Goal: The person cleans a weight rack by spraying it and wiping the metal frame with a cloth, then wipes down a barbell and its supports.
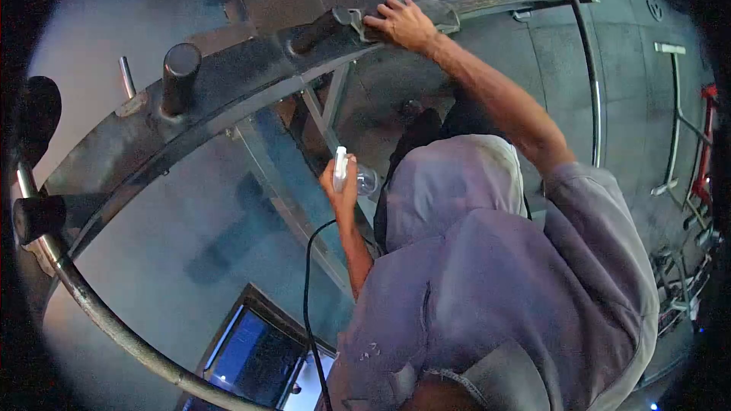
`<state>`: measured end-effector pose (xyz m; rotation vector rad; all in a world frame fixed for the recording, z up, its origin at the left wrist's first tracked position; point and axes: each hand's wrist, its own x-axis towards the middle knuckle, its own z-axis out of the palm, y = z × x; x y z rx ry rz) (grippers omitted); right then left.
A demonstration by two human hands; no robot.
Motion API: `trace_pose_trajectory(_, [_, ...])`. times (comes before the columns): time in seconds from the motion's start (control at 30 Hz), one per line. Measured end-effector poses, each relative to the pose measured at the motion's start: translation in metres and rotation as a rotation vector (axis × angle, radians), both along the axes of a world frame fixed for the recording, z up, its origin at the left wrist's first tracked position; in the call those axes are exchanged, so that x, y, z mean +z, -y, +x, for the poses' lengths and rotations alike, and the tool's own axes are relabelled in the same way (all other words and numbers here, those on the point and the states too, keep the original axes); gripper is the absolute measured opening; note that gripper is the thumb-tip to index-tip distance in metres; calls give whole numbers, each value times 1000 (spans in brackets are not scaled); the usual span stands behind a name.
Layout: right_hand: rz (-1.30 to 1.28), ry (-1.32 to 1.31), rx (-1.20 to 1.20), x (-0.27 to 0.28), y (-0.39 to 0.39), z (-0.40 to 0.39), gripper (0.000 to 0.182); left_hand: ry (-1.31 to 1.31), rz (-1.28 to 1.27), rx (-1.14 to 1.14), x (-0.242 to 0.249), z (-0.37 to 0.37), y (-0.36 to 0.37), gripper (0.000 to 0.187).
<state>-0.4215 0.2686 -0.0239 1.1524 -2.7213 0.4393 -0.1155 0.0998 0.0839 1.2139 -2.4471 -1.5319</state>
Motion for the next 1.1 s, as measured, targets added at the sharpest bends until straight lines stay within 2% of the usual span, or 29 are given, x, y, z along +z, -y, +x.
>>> trace_pose_trajectory(0.1, [-345, 646, -32, -3, -8, -39, 29, -21, 56, 17, 3, -1, -5, 19])
trace_pose_trajectory(0.13, [-426, 647, -53, -25, -2, -48, 29, -36, 59, 11, 3, 0, -4, 20])
trace_pose_trajectory(0.23, [-1189, 755, -480, -59, -9, -44, 29, -7, 55, -7, 8, 0, -2, 19])
trace_pose_trajectory(0.3, [-1714, 926, -1159, -76, -24, -27, 31, 31, 50, 4, 11, 3, -5, 18])
trace_pose_trajectory(0.33, [-1615, 760, -1248, -74, -32, -10, 31, -3, 13, 99, 4, 12, -8, 19])
trace_pose_trajectory(0.37, [-1508, 596, -1329, -68, -34, 14, 32, -11, 5, 64, 1, 20, -4, 19])
trace_pose_trajectory(0.43, [-1348, 559, -1018, -14, -23, 66, 30, -30, -3, -17, -4, 28, 5, 19])
trace_pose_trajectory(0.5, [-1274, 666, -823, 32, 11, 94, 25, 4, 19, -32, -6, 32, 11, 19])
trace_pose_trajectory(0.57, [-1266, 466, -553, 40, 48, 97, 23, 84, 27, -83, 1, 25, 16, 20])
trace_pose_trajectory(0.67, [-1017, 327, -391, 40, 68, 94, 30, 164, 21, -48, 18, 15, 7, 19])
trace_pose_trajectory(0.73, [-830, 241, -332, 21, 71, 92, 34, 99, 8, -46, 19, 17, 5, 18])
trace_pose_trajectory(0.83, [-846, 334, -431, -21, 49, 94, 39, -37, -37, 4, 8, 23, 1, 17])
trace_pose_trajectory(0.87, [-766, 446, -421, -27, 41, 89, 40, -93, -51, 15, 4, 19, 2, 16])
trace_pose_trajectory(0.93, [-587, 686, -405, -14, 25, 83, 41, 67, 20, -71, 12, 15, 11, 21])
trace_pose_trajectory(0.97, [-702, 652, -361, -8, 25, 87, 42, 157, 53, -112, 16, 17, 12, 24])
trace_pose_trajectory(1.03, [-931, 552, -277, 36, 41, 82, 42, 153, 27, -135, 9, 15, 11, 24])
trace_pose_trajectory(1.1, [-937, 479, -243, 46, 68, 89, 39, 136, 2, -145, 10, 17, 6, 24])
